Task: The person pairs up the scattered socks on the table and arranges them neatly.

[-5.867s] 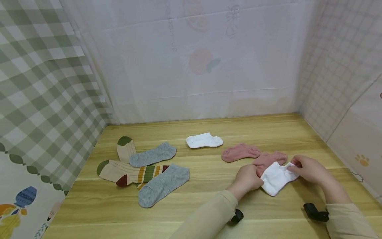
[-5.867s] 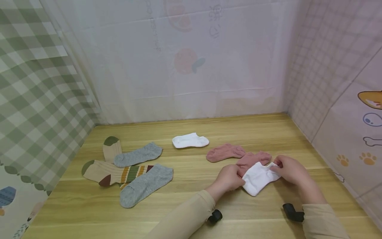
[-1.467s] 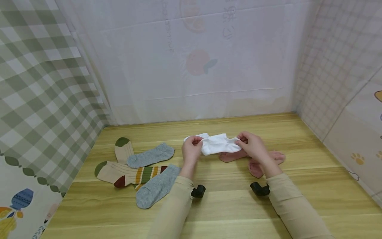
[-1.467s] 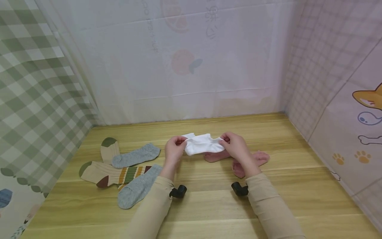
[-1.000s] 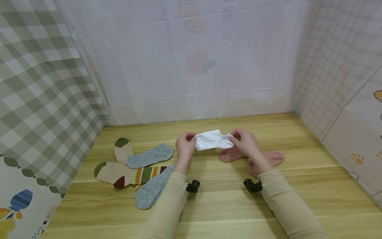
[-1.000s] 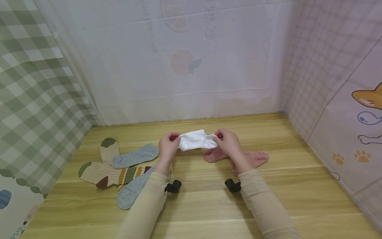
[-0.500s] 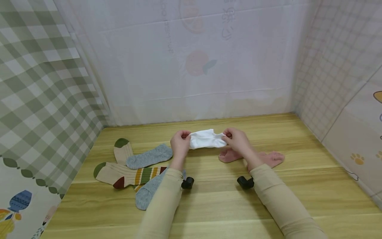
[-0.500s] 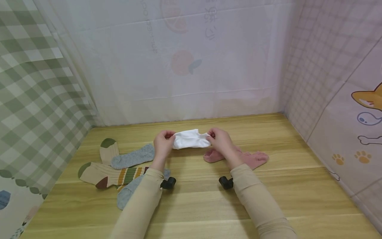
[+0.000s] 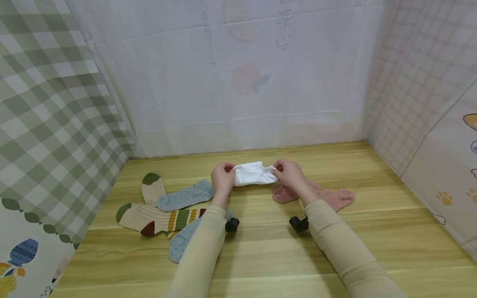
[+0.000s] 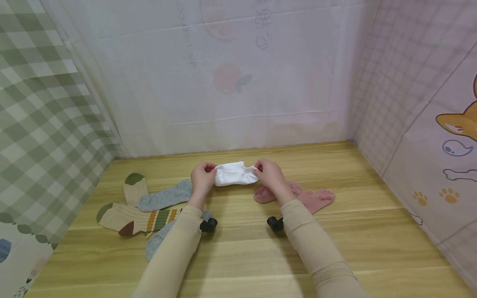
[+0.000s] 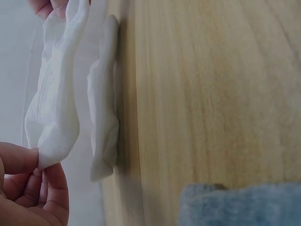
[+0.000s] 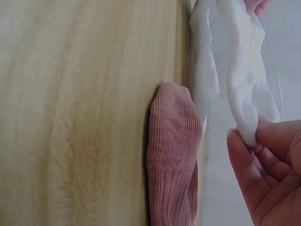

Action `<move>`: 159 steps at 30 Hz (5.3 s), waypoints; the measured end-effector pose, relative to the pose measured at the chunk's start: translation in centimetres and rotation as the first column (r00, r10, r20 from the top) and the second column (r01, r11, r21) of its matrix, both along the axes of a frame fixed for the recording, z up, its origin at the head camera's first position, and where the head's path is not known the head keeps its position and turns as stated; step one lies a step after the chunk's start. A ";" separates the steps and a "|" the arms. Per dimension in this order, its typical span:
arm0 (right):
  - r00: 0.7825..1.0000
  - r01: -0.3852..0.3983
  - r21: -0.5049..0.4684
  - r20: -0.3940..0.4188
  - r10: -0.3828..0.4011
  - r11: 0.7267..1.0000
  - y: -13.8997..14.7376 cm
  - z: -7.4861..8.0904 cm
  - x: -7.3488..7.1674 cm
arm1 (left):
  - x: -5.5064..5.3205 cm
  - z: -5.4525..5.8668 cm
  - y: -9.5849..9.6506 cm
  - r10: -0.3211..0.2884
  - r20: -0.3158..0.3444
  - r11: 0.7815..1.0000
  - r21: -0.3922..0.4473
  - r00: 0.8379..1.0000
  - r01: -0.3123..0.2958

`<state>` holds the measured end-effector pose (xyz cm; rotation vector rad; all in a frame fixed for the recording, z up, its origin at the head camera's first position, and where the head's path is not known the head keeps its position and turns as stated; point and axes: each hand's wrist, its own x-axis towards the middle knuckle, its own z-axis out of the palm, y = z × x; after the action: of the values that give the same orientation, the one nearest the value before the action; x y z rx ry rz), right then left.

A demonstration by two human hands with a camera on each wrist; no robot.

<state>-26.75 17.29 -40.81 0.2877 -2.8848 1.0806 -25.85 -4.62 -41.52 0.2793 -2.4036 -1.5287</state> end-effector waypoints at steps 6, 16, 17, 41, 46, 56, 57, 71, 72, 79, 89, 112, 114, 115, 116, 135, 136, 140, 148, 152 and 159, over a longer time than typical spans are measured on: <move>1.000 0.011 0.033 0.018 -0.012 0.999 -0.3 -0.3 -0.6 | -0.6 0.0 -0.1 -0.004 0.020 1.000 -0.025 1.000 0.004; 0.999 0.022 0.082 0.033 -0.024 0.996 -0.6 -1.4 -1.8 | -1.3 -0.8 -0.3 -0.011 0.058 0.994 -0.109 0.998 0.017; 0.999 0.025 0.087 0.036 -0.028 0.996 -0.7 -1.5 -1.9 | -1.4 -0.8 -0.3 -0.014 0.062 0.994 -0.110 0.998 0.020; 0.996 0.024 0.188 0.081 -0.040 0.982 -1.3 -1.5 -2.1 | -1.8 -1.3 -0.8 -0.030 0.110 0.972 -0.230 0.994 0.054; 0.996 0.028 0.190 0.081 -0.044 0.981 -1.0 -1.1 -1.9 | -1.7 -0.9 -1.1 -0.040 0.129 0.955 -0.286 0.991 0.076; 1.000 -0.005 0.192 0.003 0.004 0.981 -0.8 0.5 -1.0 | -0.7 0.7 -1.2 -0.112 0.055 0.895 -0.429 0.992 0.125; 1.000 -0.022 0.194 -0.007 0.023 0.981 -0.9 0.6 -0.9 | -0.5 0.8 -1.1 -0.136 0.034 0.883 -0.449 0.990 0.137; 0.955 -0.267 0.302 -0.045 0.294 0.915 -2.6 -0.3 0.8 | 2.0 0.4 1.1 -0.394 0.041 0.555 -0.786 0.918 0.274; 0.952 -0.276 0.306 -0.044 0.303 0.911 -2.7 -0.4 0.9 | 2.1 0.3 1.1 -0.405 0.050 0.527 -0.803 0.913 0.277; 0.914 -0.337 0.368 -0.095 0.396 0.867 -3.2 -0.9 1.9 | 2.8 -0.3 1.6 -0.434 0.140 0.384 -0.865 0.890 0.323; 0.900 -0.356 0.463 -0.064 0.432 0.811 -3.7 -1.7 2.4 | 3.2 -1.1 2.3 -0.389 0.346 0.301 -0.828 0.854 0.473; 0.934 -0.311 0.532 0.018 0.356 0.788 -5.0 -1.4 -1.3 | -1.0 -1.0 2.0 -0.417 0.382 0.372 -0.756 0.825 0.538; 0.937 -0.300 0.536 0.013 0.348 0.789 -5.1 -1.4 -1.7 | -1.6 -1.0 2.0 -0.411 0.385 0.381 -0.751 0.826 0.539; 0.939 -0.301 0.530 0.019 0.344 0.792 -5.1 -1.4 -2.0 | -1.9 -1.0 2.0 -0.408 0.388 0.382 -0.750 0.826 0.540; 0.939 -0.299 0.530 0.018 0.342 0.793 -5.1 -1.4 -2.2 | -2.1 -1.1 2.0 -0.406 0.389 0.382 -0.750 0.827 0.540; 0.959 -0.268 0.505 0.055 0.279 0.821 -5.4 -1.8 -4.9 | -4.2 -1.3 2.2 -0.351 0.446 0.424 -0.708 0.823 0.565; 0.959 -0.268 0.507 0.061 0.276 0.819 -5.4 -1.8 -4.9 | -4.2 -1.3 2.2 -0.349 0.453 0.421 -0.707 0.821 0.569; 0.958 -0.275 0.514 0.080 0.274 0.812 -5.4 -1.5 -4.8 | -4.2 -1.3 2.3 -0.338 0.469 0.400 -0.713 0.816 0.575; 0.957 -0.273 0.548 0.069 0.283 0.790 -5.4 -1.1 -4.6 | -4.2 -1.2 2.4 -0.332 0.470 0.365 -0.736 0.818 0.571; 0.954 -0.268 0.557 0.040 0.297 0.786 -5.2 -1.2 -4.6 | -4.1 -1.1 2.3 -0.330 0.459 0.366 -0.743 0.825 0.560; 0.962 -0.212 0.516 -0.038 0.269 0.830 -4.3 -1.3 -4.5 | -3.9 -1.1 2.2 -0.338 0.386 0.369 -0.785 0.858 0.498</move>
<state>-31.28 12.94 -42.07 0.7240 -3.0347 0.2704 -29.72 -2.39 -42.65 -0.5115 -3.1722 -0.1503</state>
